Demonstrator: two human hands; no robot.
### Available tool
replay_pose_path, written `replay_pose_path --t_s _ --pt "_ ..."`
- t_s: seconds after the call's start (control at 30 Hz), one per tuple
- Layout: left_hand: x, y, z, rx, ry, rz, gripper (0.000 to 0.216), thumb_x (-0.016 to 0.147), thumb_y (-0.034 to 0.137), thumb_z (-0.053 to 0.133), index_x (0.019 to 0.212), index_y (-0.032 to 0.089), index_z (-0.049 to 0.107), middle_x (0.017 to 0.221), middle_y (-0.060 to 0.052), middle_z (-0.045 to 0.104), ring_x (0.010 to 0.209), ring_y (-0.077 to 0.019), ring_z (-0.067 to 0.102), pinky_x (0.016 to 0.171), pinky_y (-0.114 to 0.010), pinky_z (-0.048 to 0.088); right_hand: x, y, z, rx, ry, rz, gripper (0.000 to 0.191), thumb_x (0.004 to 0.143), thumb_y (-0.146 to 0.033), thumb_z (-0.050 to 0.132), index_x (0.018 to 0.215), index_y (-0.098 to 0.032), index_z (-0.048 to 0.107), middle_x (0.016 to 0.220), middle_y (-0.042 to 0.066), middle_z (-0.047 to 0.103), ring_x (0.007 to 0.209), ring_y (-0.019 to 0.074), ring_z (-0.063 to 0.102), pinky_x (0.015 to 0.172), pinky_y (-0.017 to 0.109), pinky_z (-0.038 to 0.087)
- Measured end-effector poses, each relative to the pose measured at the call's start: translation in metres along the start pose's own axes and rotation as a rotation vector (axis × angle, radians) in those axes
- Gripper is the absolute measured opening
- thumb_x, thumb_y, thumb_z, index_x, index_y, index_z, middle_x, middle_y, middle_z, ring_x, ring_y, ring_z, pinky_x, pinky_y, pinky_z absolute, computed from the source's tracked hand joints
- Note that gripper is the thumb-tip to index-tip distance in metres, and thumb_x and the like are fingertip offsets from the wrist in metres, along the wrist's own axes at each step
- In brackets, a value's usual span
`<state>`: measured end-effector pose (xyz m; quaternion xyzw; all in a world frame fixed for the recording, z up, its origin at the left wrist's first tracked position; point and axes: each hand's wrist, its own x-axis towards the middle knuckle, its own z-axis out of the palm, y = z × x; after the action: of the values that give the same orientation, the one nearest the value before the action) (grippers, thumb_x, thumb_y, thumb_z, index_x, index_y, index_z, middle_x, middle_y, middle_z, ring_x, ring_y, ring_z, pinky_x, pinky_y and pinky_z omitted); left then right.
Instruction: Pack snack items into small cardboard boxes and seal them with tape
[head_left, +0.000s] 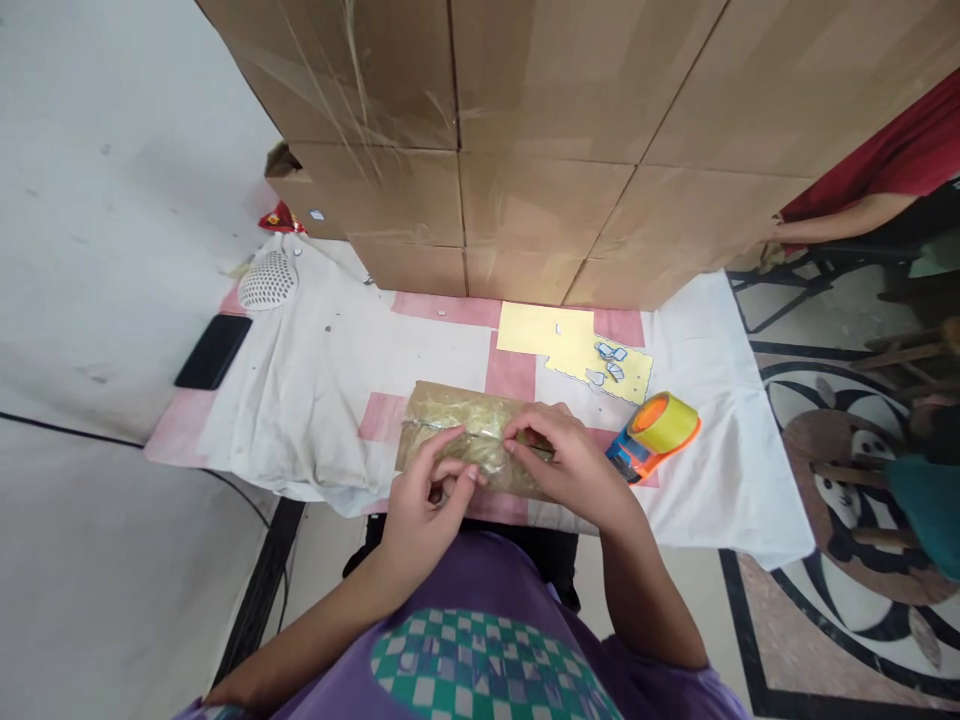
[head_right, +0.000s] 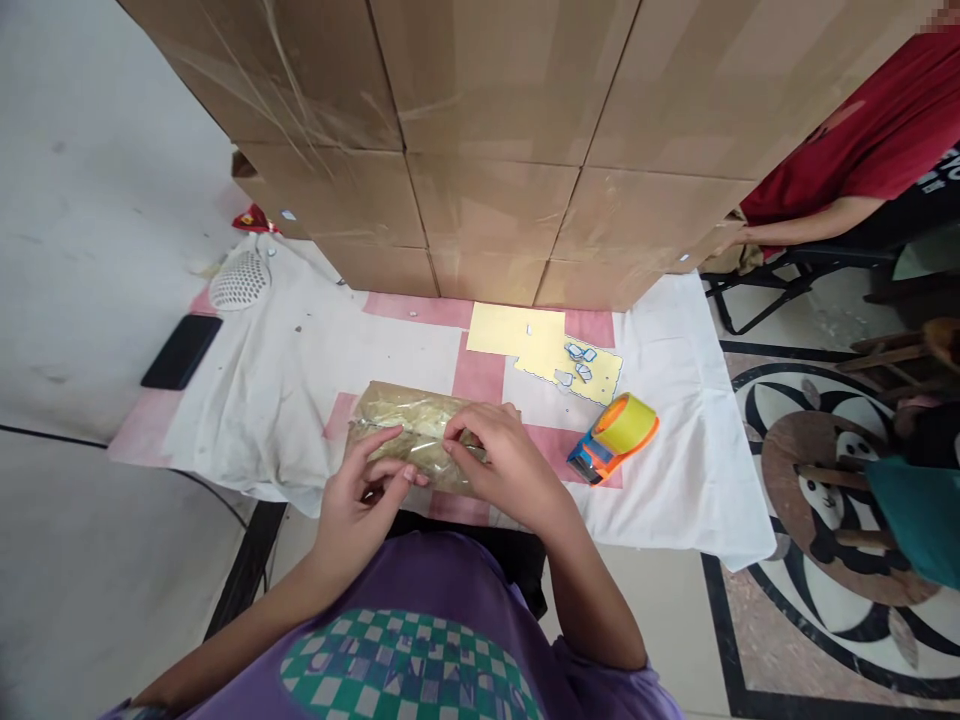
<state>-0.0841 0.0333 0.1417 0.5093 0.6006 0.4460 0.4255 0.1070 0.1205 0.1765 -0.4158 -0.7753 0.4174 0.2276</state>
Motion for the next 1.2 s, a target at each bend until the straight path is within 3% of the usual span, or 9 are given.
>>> replay_pose_path --t_s 0.23,0.4,0.67,0.83,0.97,1.07,1.2 --pt "0.005 0.003 0.001 0.057 -0.032 -0.070 0.043 0.100 0.032 0.058 0.140 0.018 0.050 0.084 -0.003 0.076 0.079 -0.0159 0.074 0.065 -0.023 0.051 0.012 -0.002 0.004 -0.098 0.003 0.098 0.009 0.094 -0.014 0.061 0.090 -0.021 0.065 0.083 0.000 0.069 0.082 0.0176 0.059 0.090 0.037 0.036" --pt "0.004 0.006 -0.005 0.261 -0.148 -0.057 0.039 0.100 0.034 0.055 0.135 0.018 0.057 0.072 0.001 0.073 0.062 -0.0138 0.067 0.059 -0.024 0.048 0.020 0.000 0.008 -0.174 -0.053 0.118 0.013 0.092 -0.010 0.059 0.086 -0.019 0.065 0.081 -0.002 0.070 0.076 0.0150 0.058 0.090 0.036 0.035" --pt "0.000 -0.010 -0.016 0.829 -0.096 0.393 0.039 0.101 0.031 0.053 0.137 0.026 0.066 0.058 0.004 0.071 0.040 -0.0112 0.056 0.049 -0.024 0.037 0.023 -0.001 0.013 -0.298 -0.032 0.121 0.011 0.090 -0.011 0.060 0.082 -0.019 0.062 0.070 -0.004 0.059 0.070 0.0141 0.053 0.084 0.031 0.034" --pt "0.002 -0.010 -0.014 0.950 -0.090 0.454 0.032 0.100 0.030 0.053 0.122 0.027 0.075 0.059 0.002 0.072 0.045 -0.0143 0.062 0.047 -0.025 0.033 0.024 0.001 0.015 -0.374 -0.014 0.142 0.011 0.090 -0.012 0.058 0.082 -0.019 0.060 0.072 -0.002 0.061 0.074 0.0162 0.056 0.083 0.031 0.036" --pt "0.001 -0.010 -0.014 1.030 -0.089 0.499 0.031 0.100 0.029 0.052 0.120 0.027 0.076 0.059 0.003 0.071 0.045 -0.0157 0.061 0.049 -0.028 0.035 0.025 0.000 0.016 -0.518 0.056 0.277 0.009 0.090 -0.024 0.065 0.086 -0.019 0.059 0.080 0.003 0.066 0.076 0.0205 0.058 0.081 0.034 0.039" --pt "0.005 -0.014 -0.018 1.076 -0.065 0.639 0.031 0.101 0.028 0.049 0.115 0.026 0.077 0.076 -0.001 0.077 0.061 -0.0175 0.068 0.063 -0.031 0.044 0.021 0.001 0.016 -0.550 0.147 0.339 0.026 0.085 -0.037 0.076 0.096 -0.018 0.062 0.094 0.008 0.068 0.088 0.0262 0.061 0.084 0.038 0.044" --pt "0.034 -0.028 -0.027 1.083 -0.054 1.078 0.031 0.098 0.039 0.054 0.119 0.028 0.075 0.124 -0.004 0.075 0.107 -0.0237 0.070 0.092 -0.036 0.047 0.004 0.021 0.010 -0.405 0.329 0.344 0.049 0.076 -0.044 0.083 0.113 -0.018 0.064 0.121 0.013 0.062 0.116 0.0339 0.055 0.098 0.046 0.046"
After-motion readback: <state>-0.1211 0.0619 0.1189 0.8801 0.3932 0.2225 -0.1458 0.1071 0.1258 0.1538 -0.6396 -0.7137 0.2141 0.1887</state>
